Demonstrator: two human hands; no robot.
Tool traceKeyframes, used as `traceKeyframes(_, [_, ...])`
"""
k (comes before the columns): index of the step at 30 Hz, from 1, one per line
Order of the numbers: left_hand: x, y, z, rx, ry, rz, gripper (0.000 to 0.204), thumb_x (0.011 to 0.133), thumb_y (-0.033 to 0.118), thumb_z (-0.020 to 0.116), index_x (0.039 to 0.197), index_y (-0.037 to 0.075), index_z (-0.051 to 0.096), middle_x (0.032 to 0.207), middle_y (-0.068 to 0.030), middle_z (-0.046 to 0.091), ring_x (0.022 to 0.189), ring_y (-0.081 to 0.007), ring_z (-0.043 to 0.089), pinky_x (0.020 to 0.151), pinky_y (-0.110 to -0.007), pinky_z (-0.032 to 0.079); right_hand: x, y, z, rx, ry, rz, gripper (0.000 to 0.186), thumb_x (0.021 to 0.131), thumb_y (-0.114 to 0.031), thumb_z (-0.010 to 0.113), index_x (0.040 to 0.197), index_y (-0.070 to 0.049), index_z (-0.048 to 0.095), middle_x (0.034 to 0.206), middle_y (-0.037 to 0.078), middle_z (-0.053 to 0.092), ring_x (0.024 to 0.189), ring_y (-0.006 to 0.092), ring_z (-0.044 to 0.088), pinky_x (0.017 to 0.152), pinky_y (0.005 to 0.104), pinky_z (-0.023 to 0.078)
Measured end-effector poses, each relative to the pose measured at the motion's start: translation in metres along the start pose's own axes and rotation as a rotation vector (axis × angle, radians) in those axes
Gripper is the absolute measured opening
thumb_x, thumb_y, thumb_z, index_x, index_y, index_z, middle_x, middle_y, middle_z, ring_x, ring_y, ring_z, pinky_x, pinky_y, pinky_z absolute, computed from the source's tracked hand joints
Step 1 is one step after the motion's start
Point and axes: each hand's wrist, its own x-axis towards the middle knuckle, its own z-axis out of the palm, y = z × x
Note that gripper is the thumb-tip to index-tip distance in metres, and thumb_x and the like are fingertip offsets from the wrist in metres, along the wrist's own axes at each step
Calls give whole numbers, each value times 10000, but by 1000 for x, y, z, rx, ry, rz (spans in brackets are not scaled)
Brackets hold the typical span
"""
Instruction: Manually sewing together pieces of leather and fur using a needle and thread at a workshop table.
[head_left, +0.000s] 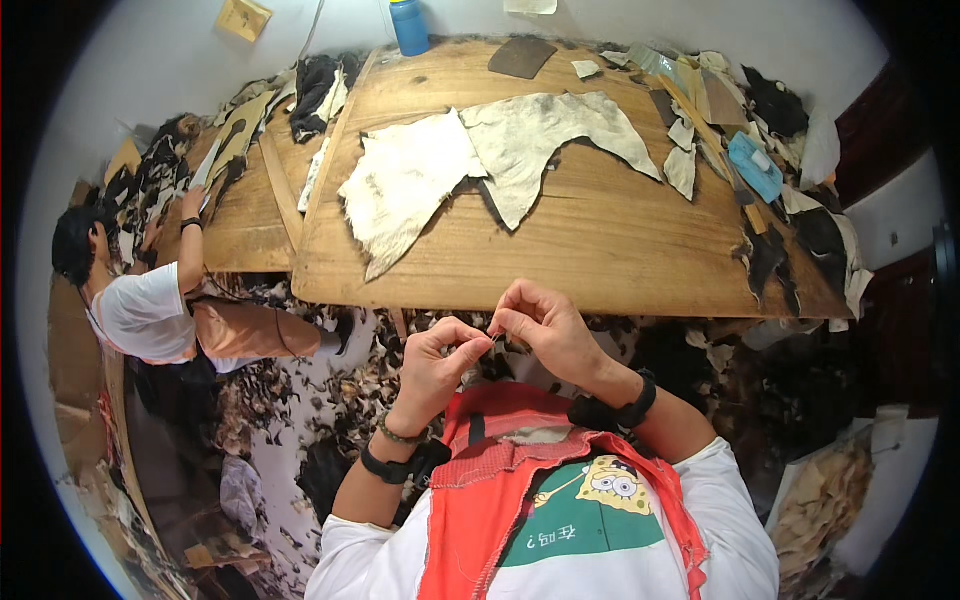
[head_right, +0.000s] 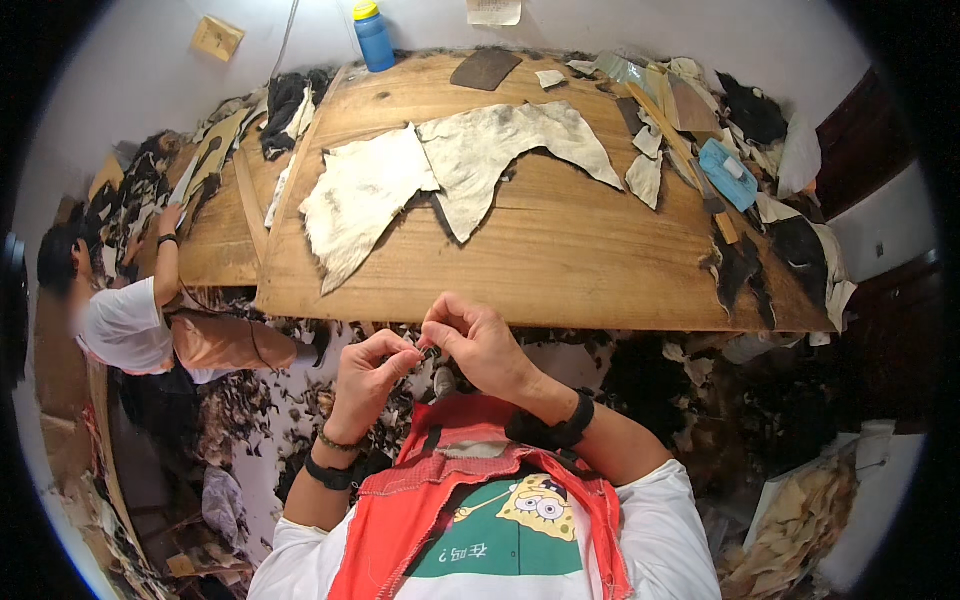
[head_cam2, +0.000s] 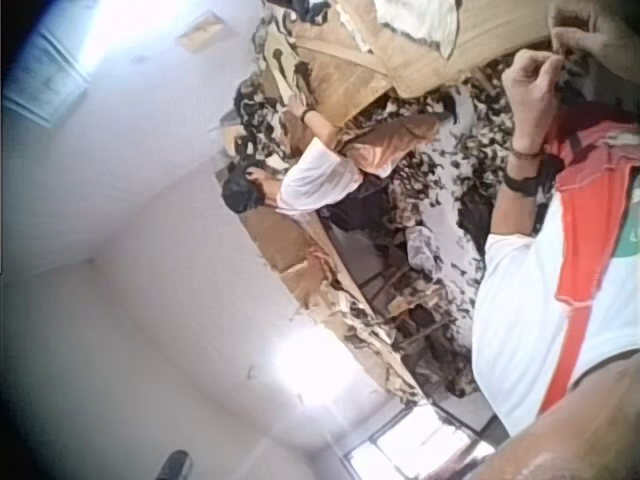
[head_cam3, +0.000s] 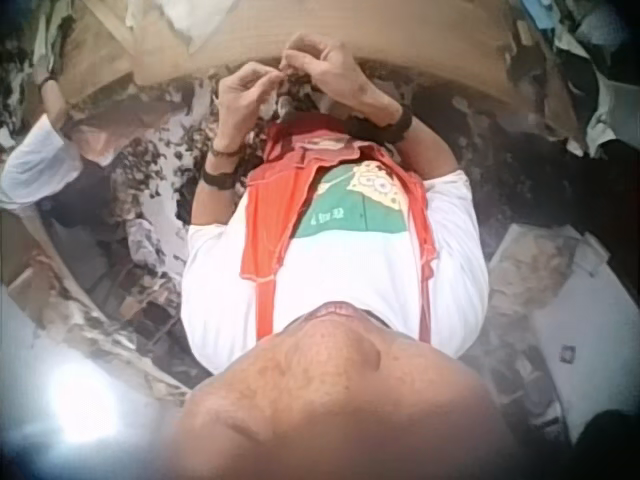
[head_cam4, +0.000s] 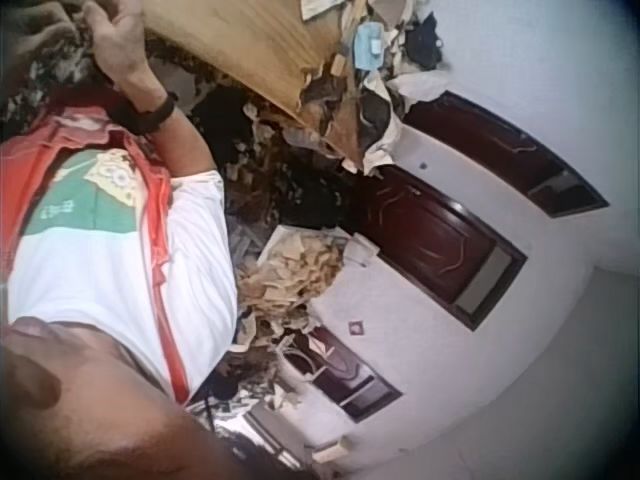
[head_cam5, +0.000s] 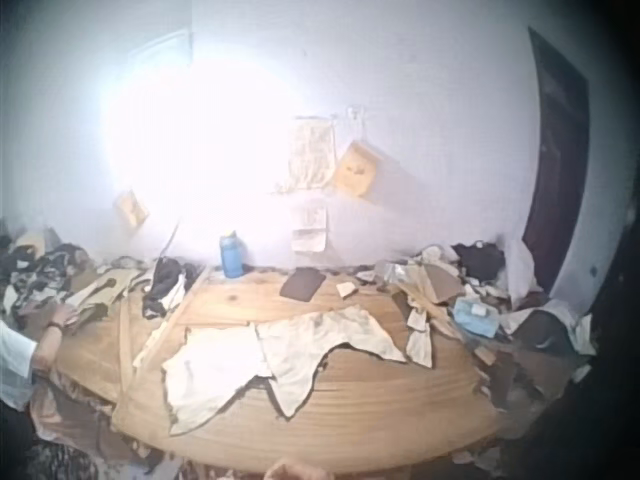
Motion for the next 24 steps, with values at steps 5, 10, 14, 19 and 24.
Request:
traceKeyframes(5, [-23,-12,8,-262,-151,-127,184,942,205,681,878,33,667,814,34,647,748,-25,532,686,-194,425,-28,15,0,14,-92,5,86,926,-51,637,970,-37,564,851,-6,623,779,40,571,675,213,466])
traceKeyframes(10, [-39,-20,0,-271,-208,-157,150,927,158,684,842,35,665,801,39,647,737,-25,534,666,-194,425,-41,30,1,20,-84,8,140,892,5,664,985,-34,568,891,-7,621,806,48,592,710,214,495])
traceKeyframes(14, [-48,-32,-9,230,-229,108,158,856,130,684,754,47,596,710,7,564,700,-109,541,672,-273,421,-44,39,-2,56,33,64,180,867,21,685,998,-25,571,907,-20,608,830,46,596,737,209,506])
traceKeyframes(19, [-47,-59,-10,977,156,445,113,757,89,671,716,64,568,758,-90,552,801,-290,546,736,-403,391,-50,51,-1,-104,-21,139,153,888,-17,672,1000,-45,571,961,-6,614,854,58,614,712,207,502])
traceKeyframes(24, [-37,-104,2,736,92,395,135,813,116,681,749,46,585,761,-104,547,747,-319,546,692,-412,424,-61,61,-8,131,-51,359,108,915,-64,651,981,-75,567,894,-1,610,760,71,617,615,210,489])
